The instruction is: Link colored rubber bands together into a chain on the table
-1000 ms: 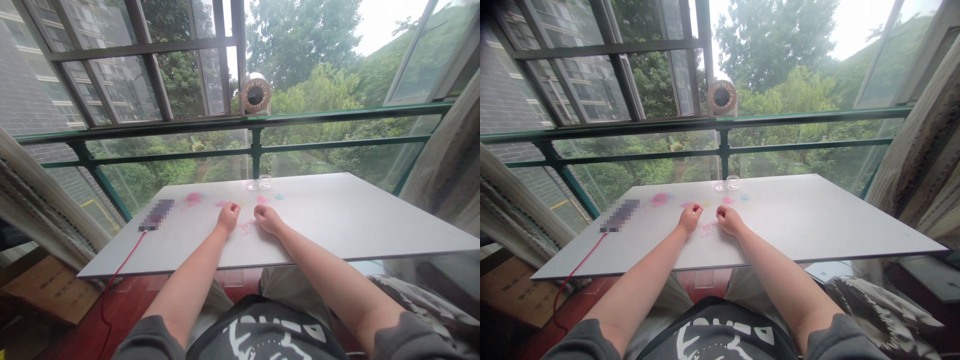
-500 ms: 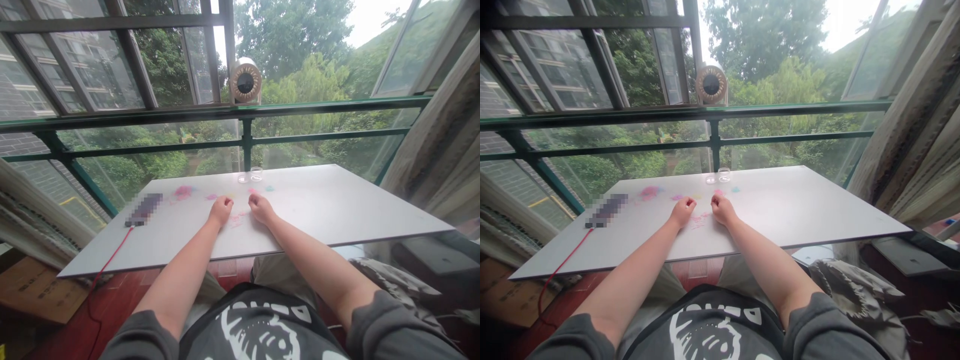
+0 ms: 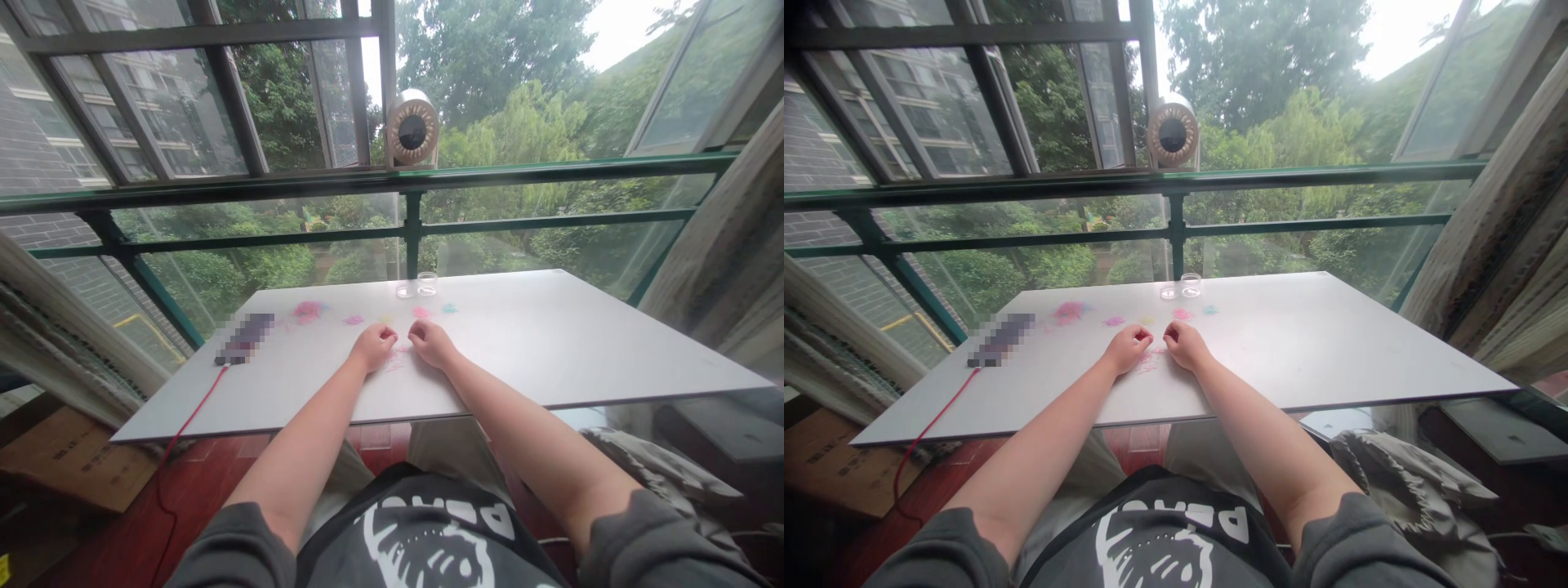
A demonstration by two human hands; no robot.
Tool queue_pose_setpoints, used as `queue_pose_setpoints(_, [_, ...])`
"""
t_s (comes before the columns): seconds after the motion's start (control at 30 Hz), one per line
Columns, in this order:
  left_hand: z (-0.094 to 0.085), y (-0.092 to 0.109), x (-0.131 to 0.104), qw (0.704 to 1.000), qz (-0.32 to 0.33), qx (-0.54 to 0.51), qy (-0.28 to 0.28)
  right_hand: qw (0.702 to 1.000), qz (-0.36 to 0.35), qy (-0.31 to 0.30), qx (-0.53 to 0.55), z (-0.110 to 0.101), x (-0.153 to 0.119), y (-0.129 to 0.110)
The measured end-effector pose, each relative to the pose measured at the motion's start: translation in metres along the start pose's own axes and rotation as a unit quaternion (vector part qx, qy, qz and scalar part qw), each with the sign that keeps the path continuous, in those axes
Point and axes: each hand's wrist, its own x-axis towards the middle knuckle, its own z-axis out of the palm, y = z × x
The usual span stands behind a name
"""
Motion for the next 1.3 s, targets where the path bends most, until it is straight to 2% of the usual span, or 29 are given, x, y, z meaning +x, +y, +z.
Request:
queue_pose_setpoints(0.17, [-0.0009, 0.0001, -0.0001, 1.0, -0.016, -0.007, 0.013, 1.0, 0.008, 0.008, 0.013, 0.0001, 0.0013, 0.0031])
queue_pose_setpoints(0.3, [-0.0015, 0.0014, -0.0008, 1.0, -0.019, -0.01, 0.015, 1.0, -0.005, -0.023, 0.02, 0.0005, 0.0009, 0.0023])
queue_pose_setpoints(0.57, [-0.0026, 0.0038, -0.0026, 0.999, -0.016, -0.025, -0.013, 0.999, -0.011, -0.03, 0.014, 0.0015, 0.002, 0.0012])
queue_pose_setpoints(1.03, [-0.0009, 0.0011, -0.0028, 1.0, 0.001, 0.001, -0.026, 0.997, -0.034, -0.037, -0.065, 0.0038, -0.0006, -0.0007])
queue_pose_setpoints(1.13, [-0.0003, 0.0001, -0.0012, 1.0, 0.001, 0.004, -0.027, 0.997, -0.028, -0.012, -0.066, 0.0039, 0.0006, 0.0015])
queue_pose_setpoints(1.3, [-0.0004, 0.0002, 0.0005, 1.0, -0.007, 0.0, -0.025, 0.992, 0.031, 0.113, -0.042, 0.0013, 0.0045, 0.0079])
